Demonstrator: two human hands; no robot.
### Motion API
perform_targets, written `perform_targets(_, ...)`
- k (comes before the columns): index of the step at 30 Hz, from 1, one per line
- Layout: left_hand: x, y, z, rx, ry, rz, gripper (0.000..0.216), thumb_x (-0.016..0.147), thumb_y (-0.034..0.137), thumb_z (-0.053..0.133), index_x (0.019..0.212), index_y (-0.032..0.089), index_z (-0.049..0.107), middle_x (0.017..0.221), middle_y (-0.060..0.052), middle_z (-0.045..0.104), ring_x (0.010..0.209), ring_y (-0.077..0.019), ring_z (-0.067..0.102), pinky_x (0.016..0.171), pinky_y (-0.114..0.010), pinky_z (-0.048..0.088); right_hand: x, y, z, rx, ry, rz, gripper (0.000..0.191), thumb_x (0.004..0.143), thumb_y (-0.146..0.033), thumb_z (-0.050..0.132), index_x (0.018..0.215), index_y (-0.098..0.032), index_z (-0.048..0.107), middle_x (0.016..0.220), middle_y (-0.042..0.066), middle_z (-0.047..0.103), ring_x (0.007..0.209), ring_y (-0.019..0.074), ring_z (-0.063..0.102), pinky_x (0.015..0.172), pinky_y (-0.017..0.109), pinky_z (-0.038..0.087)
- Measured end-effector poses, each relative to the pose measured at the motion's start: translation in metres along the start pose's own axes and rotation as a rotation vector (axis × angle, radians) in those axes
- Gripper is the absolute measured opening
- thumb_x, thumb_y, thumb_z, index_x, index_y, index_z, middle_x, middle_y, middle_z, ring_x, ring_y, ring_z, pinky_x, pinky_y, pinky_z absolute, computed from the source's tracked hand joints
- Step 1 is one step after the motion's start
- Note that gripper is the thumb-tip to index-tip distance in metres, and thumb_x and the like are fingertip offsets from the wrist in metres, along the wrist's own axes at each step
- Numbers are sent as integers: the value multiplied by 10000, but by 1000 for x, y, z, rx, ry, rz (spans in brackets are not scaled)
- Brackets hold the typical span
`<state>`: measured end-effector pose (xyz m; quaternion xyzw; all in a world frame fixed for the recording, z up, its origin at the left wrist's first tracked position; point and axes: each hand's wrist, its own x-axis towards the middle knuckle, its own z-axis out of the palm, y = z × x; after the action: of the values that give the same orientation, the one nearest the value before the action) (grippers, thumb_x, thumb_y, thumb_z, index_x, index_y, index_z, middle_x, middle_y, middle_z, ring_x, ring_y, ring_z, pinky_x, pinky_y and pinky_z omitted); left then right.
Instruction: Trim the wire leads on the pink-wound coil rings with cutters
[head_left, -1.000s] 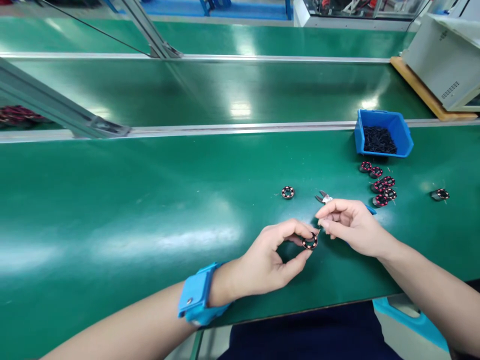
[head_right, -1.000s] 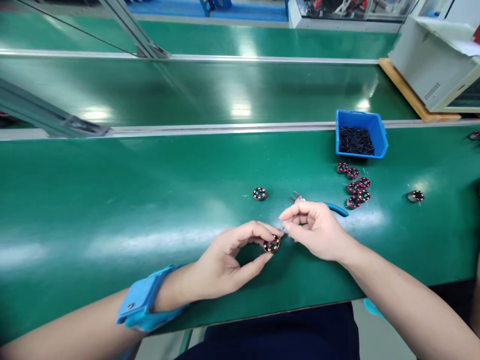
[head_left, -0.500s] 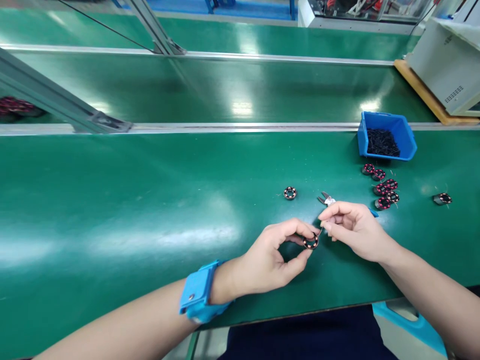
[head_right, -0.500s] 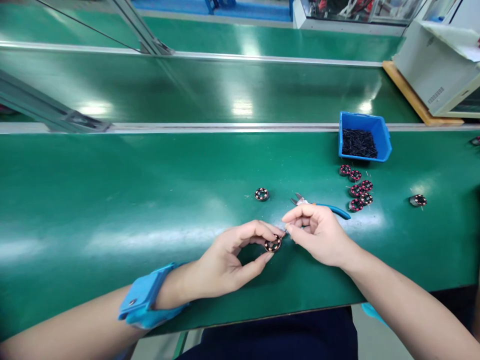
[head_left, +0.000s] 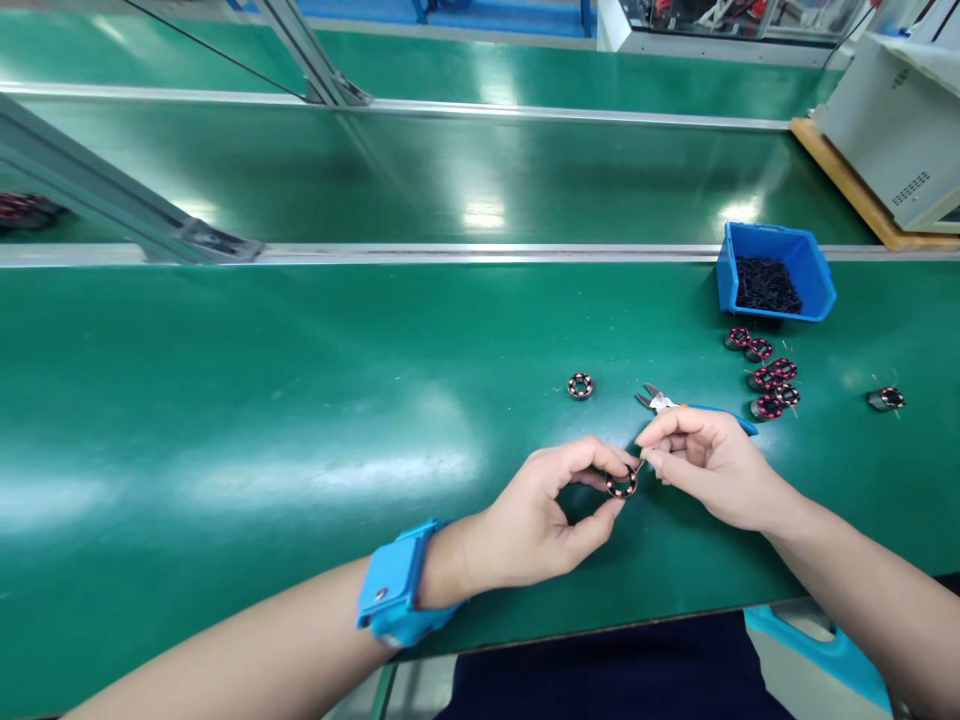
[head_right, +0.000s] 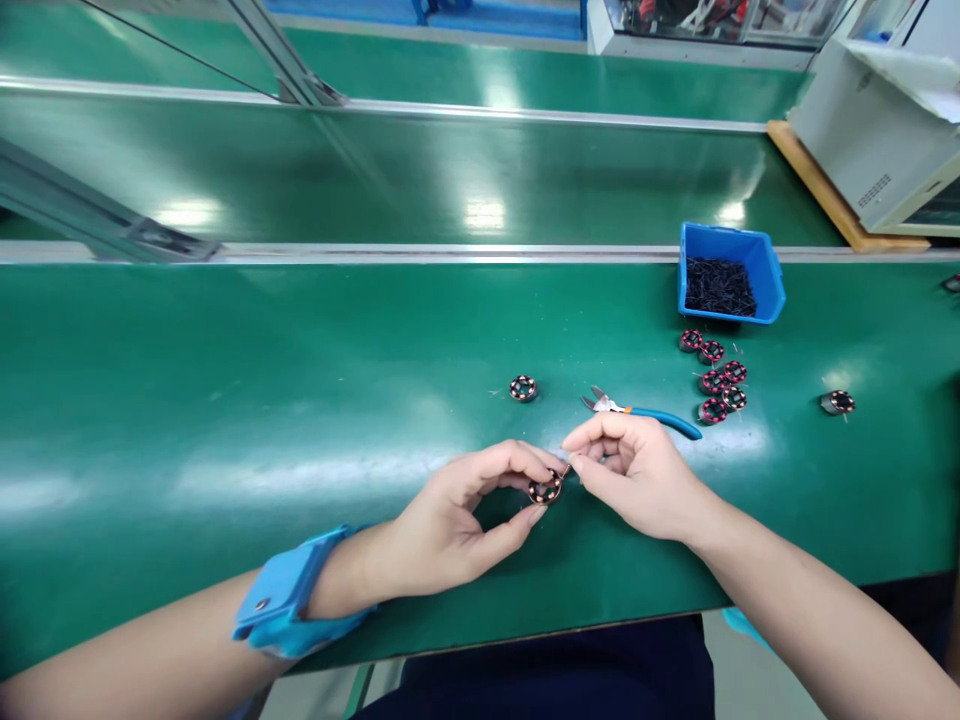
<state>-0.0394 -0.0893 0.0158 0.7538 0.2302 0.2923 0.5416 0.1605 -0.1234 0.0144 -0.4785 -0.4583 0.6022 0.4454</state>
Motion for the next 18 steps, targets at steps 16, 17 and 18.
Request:
perform_targets(16,0,1,-1,-1,-12,-24,170,804,76,574,971,100,586,989,-114,668,927,-163,664,824,-266,584,-1,1,0,-14,30,-7,151,782,-299,711,843,-170,665,713,5,598,605,90,527,545,224,449)
perform_targets(17,0,1,-1,0,-17,-30,169,805,79,572,972,99,588,996,-118,667,930,-166,664,826,-271,584,0,1,-1,-8,50,-8,165,776,-309,718,842,-168,663,699,2,594,601,91,531,543,224,451)
perform_targets(18,0,1,-1,0,-20,-35,168,807,81,570,972,98,589,999,-121,667,933,-168,664,827,-275,584,0,1,-1,-6,63,-7,179,770,-318,725,841,-166,662,685,-1,589,596,92,533,540,224,452)
